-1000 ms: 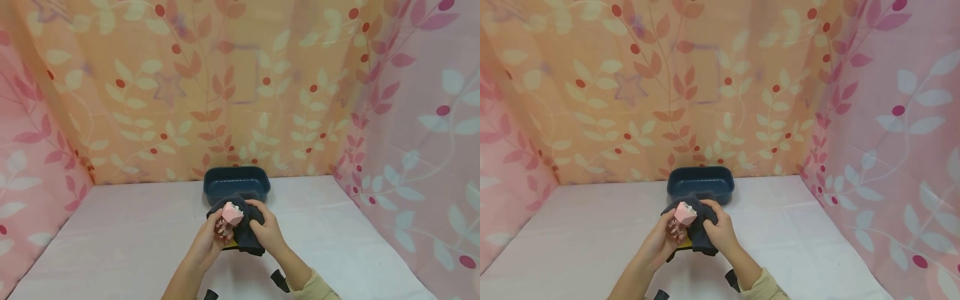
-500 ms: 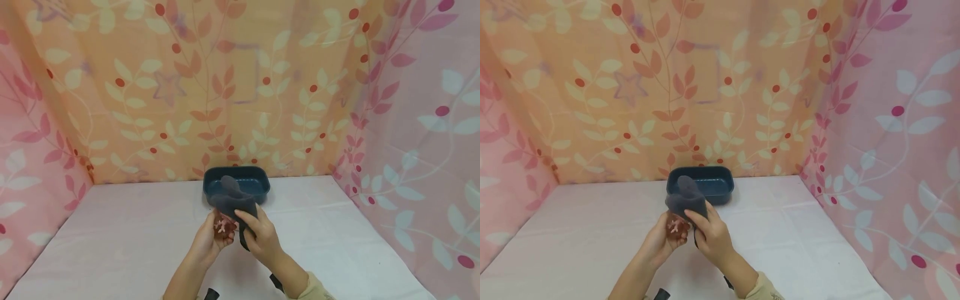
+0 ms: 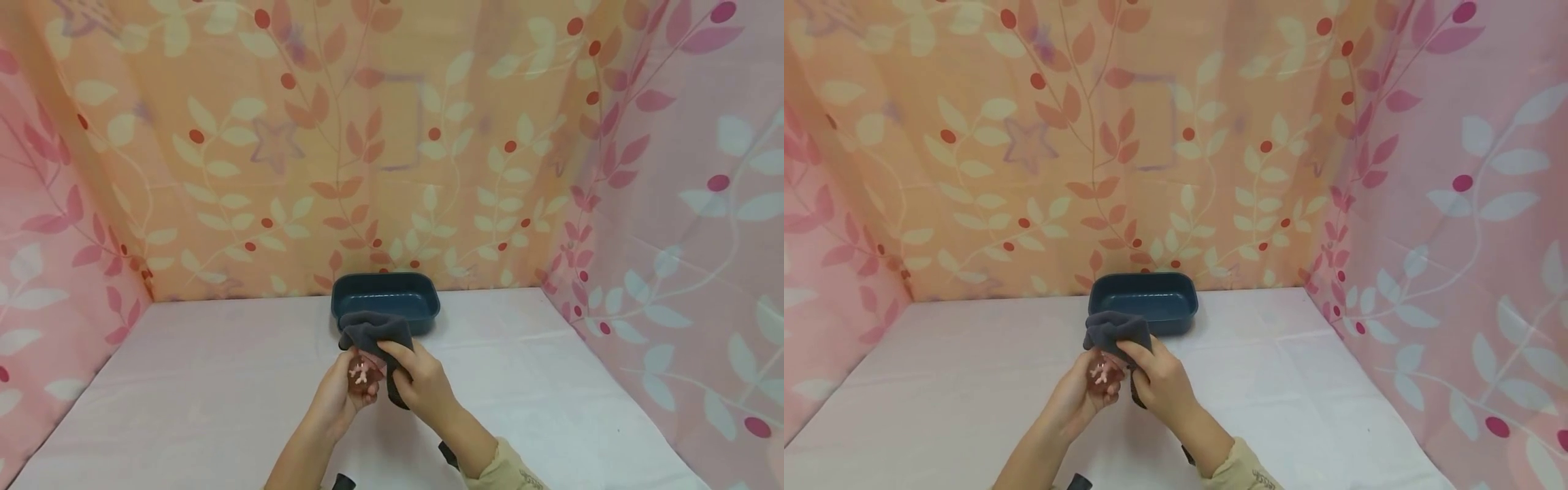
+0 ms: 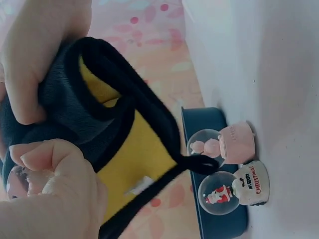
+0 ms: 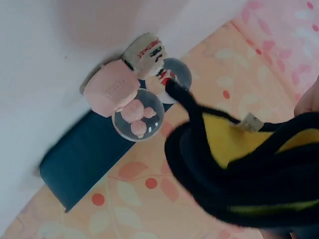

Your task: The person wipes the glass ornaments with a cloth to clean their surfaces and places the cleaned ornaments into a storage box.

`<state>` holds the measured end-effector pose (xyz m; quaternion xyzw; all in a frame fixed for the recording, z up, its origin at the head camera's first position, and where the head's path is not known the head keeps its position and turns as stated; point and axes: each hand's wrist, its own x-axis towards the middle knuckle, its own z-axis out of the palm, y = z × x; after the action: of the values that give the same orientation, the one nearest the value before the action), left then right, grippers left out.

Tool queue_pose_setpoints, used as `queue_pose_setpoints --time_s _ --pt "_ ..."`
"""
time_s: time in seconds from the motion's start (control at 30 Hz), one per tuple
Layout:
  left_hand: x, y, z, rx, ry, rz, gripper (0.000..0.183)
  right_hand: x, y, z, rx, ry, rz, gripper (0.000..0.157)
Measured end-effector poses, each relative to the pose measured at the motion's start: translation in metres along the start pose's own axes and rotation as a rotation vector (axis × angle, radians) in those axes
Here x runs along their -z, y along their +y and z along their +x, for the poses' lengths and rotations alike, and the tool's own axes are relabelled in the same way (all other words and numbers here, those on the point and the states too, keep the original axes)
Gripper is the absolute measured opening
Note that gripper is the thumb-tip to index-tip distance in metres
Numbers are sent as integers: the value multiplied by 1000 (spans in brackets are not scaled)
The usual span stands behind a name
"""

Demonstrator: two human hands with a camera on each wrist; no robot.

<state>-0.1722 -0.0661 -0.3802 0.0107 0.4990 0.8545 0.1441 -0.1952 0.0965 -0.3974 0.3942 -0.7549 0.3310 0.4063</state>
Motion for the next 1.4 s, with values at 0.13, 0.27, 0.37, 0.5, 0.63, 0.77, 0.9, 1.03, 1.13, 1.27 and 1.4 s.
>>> queue_pose_setpoints --time_s 0.13,0.27,0.37,0.5,0.63,0.77,0.9,1.03,1.13,1.27,1.4 --pt "1 -1 -1 14 19 13 41 0 -1 0 -216 -22 173 50" --pt "1 -1 -2 35 23 12 39 4 0 3 -546 -96 405 49" --pt "1 -1 -2 53 -6 15 39 6 4 4 -786 -144 580 48" --pt "0 0 -2 78 -28 -15 43 7 10 4 -1003 -162 733 48" --pt "-2 1 -2 86 -44 -55 45 12 11 2 -1028 -82 705 50" --pt "-3 3 -1 73 -34 -81 28 17 7 1 -879 42 538 51" --pt "-2 5 -1 57 -27 -70 23 14 0 -1 -559 128 345 54" --pt "-2 2 0 41 -32 -67 25 7 -2 -5 -208 186 188 57" --pt "-3 -1 1 32 -25 -79 25 2 -2 -6 -87 160 116 60" --pt "-3 0 0 32 -74 -92 30 -2 2 -7 -63 86 61 63" --pt "-2 3 -3 52 -145 -76 39 -3 6 -7 -115 59 71 61"
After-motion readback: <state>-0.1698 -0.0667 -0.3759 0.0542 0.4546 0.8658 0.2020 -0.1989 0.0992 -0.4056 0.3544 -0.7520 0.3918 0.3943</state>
